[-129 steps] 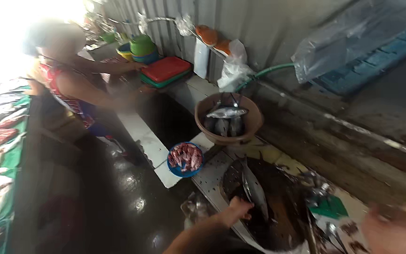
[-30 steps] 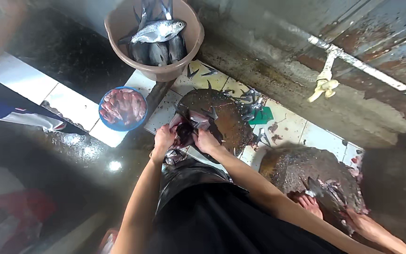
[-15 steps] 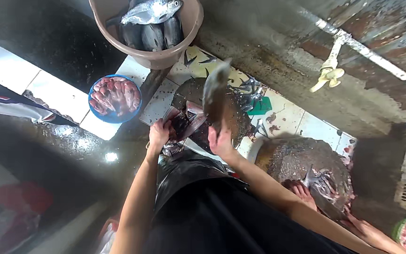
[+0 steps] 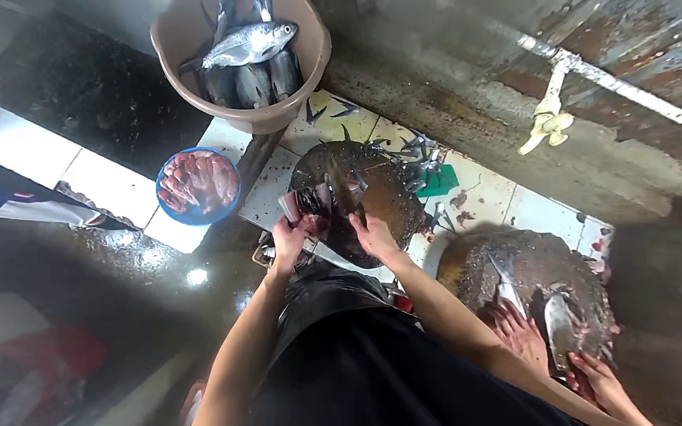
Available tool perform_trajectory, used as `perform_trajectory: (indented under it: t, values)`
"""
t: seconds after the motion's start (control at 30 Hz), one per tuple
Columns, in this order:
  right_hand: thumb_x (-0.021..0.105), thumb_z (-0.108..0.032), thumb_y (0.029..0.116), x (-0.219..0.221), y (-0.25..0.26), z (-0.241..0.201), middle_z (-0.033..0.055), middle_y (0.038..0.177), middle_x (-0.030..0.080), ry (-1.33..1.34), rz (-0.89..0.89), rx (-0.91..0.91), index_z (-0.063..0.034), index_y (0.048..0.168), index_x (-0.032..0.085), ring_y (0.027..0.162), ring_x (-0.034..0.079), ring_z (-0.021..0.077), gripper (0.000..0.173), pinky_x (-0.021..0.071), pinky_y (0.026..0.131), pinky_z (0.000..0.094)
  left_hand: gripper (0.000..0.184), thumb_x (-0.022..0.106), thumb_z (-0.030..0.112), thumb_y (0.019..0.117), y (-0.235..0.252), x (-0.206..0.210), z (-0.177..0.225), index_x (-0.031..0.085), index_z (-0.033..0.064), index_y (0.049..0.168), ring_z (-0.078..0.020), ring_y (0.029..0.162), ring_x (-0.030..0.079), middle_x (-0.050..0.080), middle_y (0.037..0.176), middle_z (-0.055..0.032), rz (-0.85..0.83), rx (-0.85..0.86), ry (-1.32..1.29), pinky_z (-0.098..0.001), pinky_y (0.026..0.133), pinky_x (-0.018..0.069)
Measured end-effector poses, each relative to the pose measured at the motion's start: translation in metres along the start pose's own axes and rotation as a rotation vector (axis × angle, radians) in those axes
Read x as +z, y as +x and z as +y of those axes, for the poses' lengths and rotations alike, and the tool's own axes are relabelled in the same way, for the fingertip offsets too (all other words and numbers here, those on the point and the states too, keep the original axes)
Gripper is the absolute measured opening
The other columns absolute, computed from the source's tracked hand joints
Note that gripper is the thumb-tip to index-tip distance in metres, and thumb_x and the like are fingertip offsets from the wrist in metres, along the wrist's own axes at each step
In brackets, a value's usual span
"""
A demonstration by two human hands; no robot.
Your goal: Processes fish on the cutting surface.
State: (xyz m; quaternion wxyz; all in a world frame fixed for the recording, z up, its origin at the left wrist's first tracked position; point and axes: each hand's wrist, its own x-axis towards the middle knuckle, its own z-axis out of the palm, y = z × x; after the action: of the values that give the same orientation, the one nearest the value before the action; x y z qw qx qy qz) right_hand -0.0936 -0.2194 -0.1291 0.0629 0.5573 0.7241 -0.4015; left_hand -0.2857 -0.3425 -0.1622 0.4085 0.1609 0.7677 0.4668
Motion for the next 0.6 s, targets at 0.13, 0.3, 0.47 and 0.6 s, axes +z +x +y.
perform_trajectory:
  t: [0.13,0.3,0.47,0.6]
  values:
    - [0.045,-0.046,0.1090,-0.038,-0.029,-0.044,0.0070,0.065,0.060,0.303,0.312,-0.383,-0.0044,0.123,0.058,0.049,0.061,0.0211,0.046,0.0568,0.048,0.0428,0.046,0.068,0.047,0.0968,-0.001,-0.004,-0.004,0.068,0.0027,0.111,-0.0299,0.077,0.069,0.071,0.091,-0.0173,-0.016,-0.142,0.126,-0.0533,0.073,0.0582]
    - [0.041,-0.038,0.1088,0.017,-0.026,-0.043,0.0091,0.073,0.063,0.182,0.369,-0.545,0.0046,0.143,0.042,0.060,0.065,0.0213,0.055,0.0587,0.055,0.0426,0.041,0.067,0.046,0.0965,0.002,-0.013,-0.022,0.068,0.0076,0.109,-0.0256,0.067,0.068,0.071,0.084,-0.0129,-0.004,-0.093,0.114,-0.0492,0.064,0.0583]
    - [0.044,-0.052,0.1071,0.038,0.000,-0.062,0.0208,0.105,0.071,-0.271,-0.104,-0.094,-0.0036,0.131,0.056,0.098,0.072,0.0397,0.055,0.0590,0.080,0.0594,0.035,0.070,0.038,0.0957,0.004,-0.008,-0.021,0.070,0.0037,0.103,-0.0253,0.067,0.071,0.072,0.081,-0.0127,0.026,-0.110,0.160,-0.0495,0.067,0.0603]
    - [0.049,-0.048,0.1068,0.000,-0.037,-0.082,0.0116,0.075,0.065,-0.092,0.233,-0.397,-0.0051,0.121,0.057,0.064,0.068,0.0285,0.046,0.0575,0.056,0.0484,0.038,0.071,0.039,0.0958,-0.003,-0.010,-0.027,0.068,0.0026,0.106,-0.0238,0.069,0.071,0.073,0.084,-0.0127,-0.008,-0.164,0.061,-0.0466,0.068,0.0608]
